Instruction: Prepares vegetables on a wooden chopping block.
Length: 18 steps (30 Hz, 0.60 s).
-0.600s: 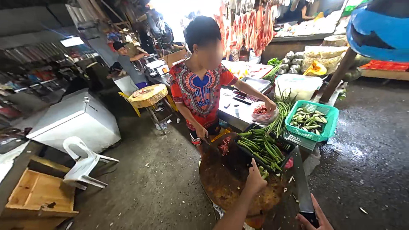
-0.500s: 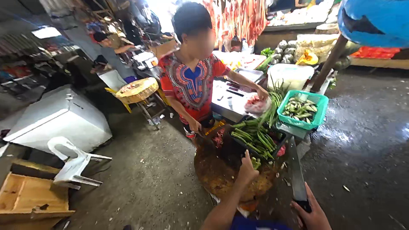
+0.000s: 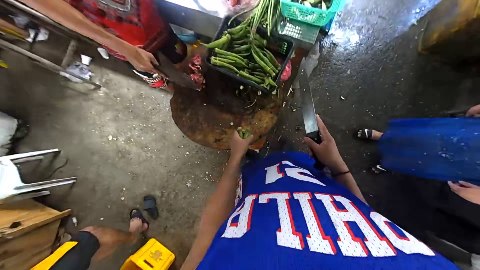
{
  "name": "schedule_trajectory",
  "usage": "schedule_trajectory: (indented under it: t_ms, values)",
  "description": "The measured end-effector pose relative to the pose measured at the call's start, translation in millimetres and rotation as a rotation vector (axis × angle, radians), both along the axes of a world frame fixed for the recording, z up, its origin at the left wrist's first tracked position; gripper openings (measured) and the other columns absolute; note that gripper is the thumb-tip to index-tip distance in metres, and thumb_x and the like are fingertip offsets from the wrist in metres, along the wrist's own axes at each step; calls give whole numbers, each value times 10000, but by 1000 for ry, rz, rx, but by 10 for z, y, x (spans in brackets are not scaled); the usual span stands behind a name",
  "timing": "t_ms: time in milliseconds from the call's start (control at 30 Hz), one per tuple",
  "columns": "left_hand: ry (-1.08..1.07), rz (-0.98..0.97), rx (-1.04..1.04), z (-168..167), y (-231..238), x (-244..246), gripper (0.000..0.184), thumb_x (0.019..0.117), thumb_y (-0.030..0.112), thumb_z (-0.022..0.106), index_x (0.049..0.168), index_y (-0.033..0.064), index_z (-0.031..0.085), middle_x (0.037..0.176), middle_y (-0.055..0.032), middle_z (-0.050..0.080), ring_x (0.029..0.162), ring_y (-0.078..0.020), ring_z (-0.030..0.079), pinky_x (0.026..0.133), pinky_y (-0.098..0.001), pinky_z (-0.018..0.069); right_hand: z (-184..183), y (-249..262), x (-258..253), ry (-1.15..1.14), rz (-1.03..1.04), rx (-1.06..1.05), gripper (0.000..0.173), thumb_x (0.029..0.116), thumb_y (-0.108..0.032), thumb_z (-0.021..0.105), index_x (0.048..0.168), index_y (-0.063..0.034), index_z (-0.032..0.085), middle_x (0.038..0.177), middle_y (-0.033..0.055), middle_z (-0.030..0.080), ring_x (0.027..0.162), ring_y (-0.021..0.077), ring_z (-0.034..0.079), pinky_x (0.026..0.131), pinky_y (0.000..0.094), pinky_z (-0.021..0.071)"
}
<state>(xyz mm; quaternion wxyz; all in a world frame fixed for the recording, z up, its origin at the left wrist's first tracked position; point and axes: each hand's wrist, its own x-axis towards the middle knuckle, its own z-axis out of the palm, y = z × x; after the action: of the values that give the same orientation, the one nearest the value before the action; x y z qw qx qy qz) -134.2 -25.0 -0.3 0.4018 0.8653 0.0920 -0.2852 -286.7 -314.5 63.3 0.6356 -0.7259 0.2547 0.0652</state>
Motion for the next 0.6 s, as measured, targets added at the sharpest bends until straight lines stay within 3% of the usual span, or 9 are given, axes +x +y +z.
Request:
schedule_trajectory:
  t_ms: [67,267,400,500,600]
  values:
    - [7,-62,43,48,-109,124,654,911,356,747,1432,44,506,1203,-232,675,1097,-384,670,943,-625,531,31,-8,40,29,47,-18,874,999,-206,673,1658,-355,120,883,104,689,485,204,592,473,377,574]
    - [-184,-287,40,-40,-699,744,589,891,230,731,1406,37,521,1218,-197,674,1118,-340,675,955,-565,556,45,47,108,102,140,-72,812,1015,-259,654,1647,-386,159,935,103,705,502,199,610,492,382,587]
    - [-283,-402,128,-173,-924,990,650,909,315,751,1451,35,528,1420,-202,565,1295,-357,576,1075,-538,494,55,140,60,86,153,-98,792,1013,-256,648,1646,-355,183,971,91,707,525,180,609,494,367,575]
    - [-295,-454,230,-177,-883,1019,673,942,458,683,1481,87,522,1454,-161,564,1322,-363,553,1029,-603,488,32,202,-24,56,110,-81,782,1014,-249,641,1652,-290,191,966,86,714,509,170,605,482,357,574]
    - [-293,-462,249,-108,-716,1051,571,984,380,569,1481,102,530,1427,-139,597,1316,-340,571,1044,-615,477,-14,226,-146,66,48,-49,776,1019,-246,634,1651,-276,185,991,81,723,506,165,606,483,344,573]
